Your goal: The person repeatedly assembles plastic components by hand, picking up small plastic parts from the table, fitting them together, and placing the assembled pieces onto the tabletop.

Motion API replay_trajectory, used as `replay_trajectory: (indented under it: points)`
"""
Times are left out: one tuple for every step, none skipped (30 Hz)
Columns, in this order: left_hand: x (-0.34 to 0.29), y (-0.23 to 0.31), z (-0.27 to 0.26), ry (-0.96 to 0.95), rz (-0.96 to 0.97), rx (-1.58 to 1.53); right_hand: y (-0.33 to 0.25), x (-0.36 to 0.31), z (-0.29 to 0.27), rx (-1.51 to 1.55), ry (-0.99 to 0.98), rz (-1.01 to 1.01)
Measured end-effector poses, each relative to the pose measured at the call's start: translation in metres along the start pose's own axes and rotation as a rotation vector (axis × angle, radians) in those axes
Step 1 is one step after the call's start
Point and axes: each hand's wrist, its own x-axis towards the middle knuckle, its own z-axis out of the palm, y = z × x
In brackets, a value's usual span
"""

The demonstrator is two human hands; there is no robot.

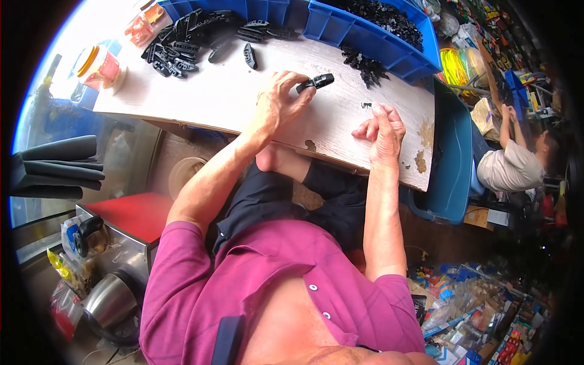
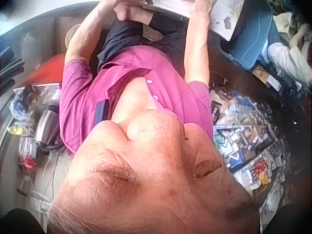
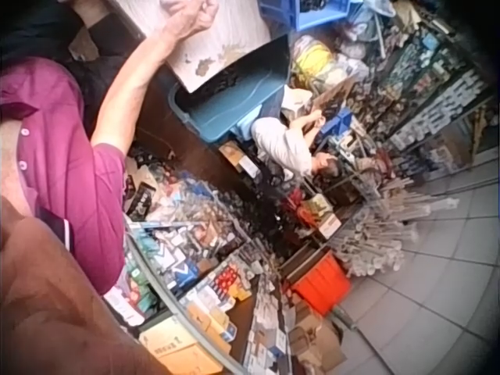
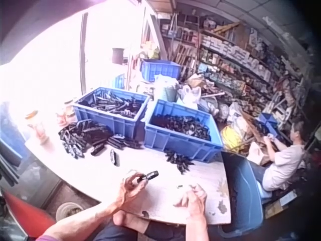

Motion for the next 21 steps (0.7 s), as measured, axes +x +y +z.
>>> replay_trajectory:
  points:
    - [-0.001, 0.002, 0.001, -0.006, -0.078, -0.019, 0.0, 0.0, 0.0, 0.014, 0.0, -0.002]
    - [-0.001, 0.002, 0.002, -0.006, -0.079, -0.02, 0.0, 0.0, 0.0, 0.028, 0.0, -0.004]
    - [-0.001, 0.002, 0.003, 0.004, -0.095, -0.035, -0.001, 0.0, 0.001, 0.028, 0.001, -0.005]
    - [-0.001, 0.003, 0.003, 0.014, -0.111, -0.05, -0.001, 0.0, 0.001, 0.02, 0.008, -0.007]
    - [0.0, 0.004, 0.003, 0.014, -0.11, -0.051, -0.002, 0.0, 0.001, 0.012, 0.016, -0.01]
    - [-0.001, 0.004, 0.003, 0.006, -0.032, 0.128, -0.002, 0.0, 0.002, 0.012, 0.017, -0.011]
    - [0.0, 0.005, 0.003, 0.0, 0.048, 0.307, -0.002, 0.001, 0.002, 0.021, 0.016, -0.01]
    - [0.0, 0.008, 0.003, 0.002, 0.051, 0.306, -0.002, 0.001, 0.002, 0.031, 0.015, -0.01]
    - [0.002, 0.013, 0.004, -0.074, 0.043, 0.317, -0.001, 0.002, 0.001, 0.032, 0.013, -0.016]
    - [0.005, 0.019, 0.004, -0.148, 0.037, 0.327, 0.0, 0.002, 0.0, 0.025, 0.018, -0.018]
    - [0.008, 0.022, 0.004, -0.22, 0.031, 0.339, 0.001, 0.002, -0.001, 0.019, 0.022, -0.021]
    - [0.011, 0.018, 0.005, -0.269, 0.111, 0.335, 0.002, 0.002, 0.0, 0.023, 0.012, -0.03]
    - [0.01, 0.017, 0.008, -0.256, 0.115, 0.344, 0.003, 0.001, 0.001, 0.03, 0.009, -0.032]
    - [0.008, 0.019, 0.012, -0.333, 0.056, 0.336, 0.003, 0.0, 0.002, 0.038, 0.003, -0.035]
    - [0.011, 0.023, 0.016, -0.413, 0.003, 0.325, 0.003, 0.0, -0.001, 0.043, -0.004, -0.05]
    - [0.014, 0.026, 0.014, -0.444, -0.005, 0.309, 0.004, -0.002, 0.0, 0.028, 0.007, -0.047]
    - [0.012, 0.02, 0.019, -0.423, 0.025, 0.309, 0.004, -0.004, 0.0, 0.012, 0.016, -0.044]
    - [0.014, 0.024, 0.017, -0.443, 0.056, 0.296, 0.005, -0.006, -0.002, 0.022, 0.032, -0.044]
    - [0.013, 0.028, 0.011, -0.46, 0.084, 0.288, 0.004, -0.009, 0.0, 0.031, 0.012, -0.059]
    - [0.008, 0.02, 0.008, -0.344, 0.267, 0.148, 0.004, -0.012, 0.001, 0.033, 0.018, -0.054]
    - [0.006, 0.029, 0.005, -0.428, 0.16, 0.248, 0.004, -0.015, 0.002, 0.033, 0.025, -0.046]
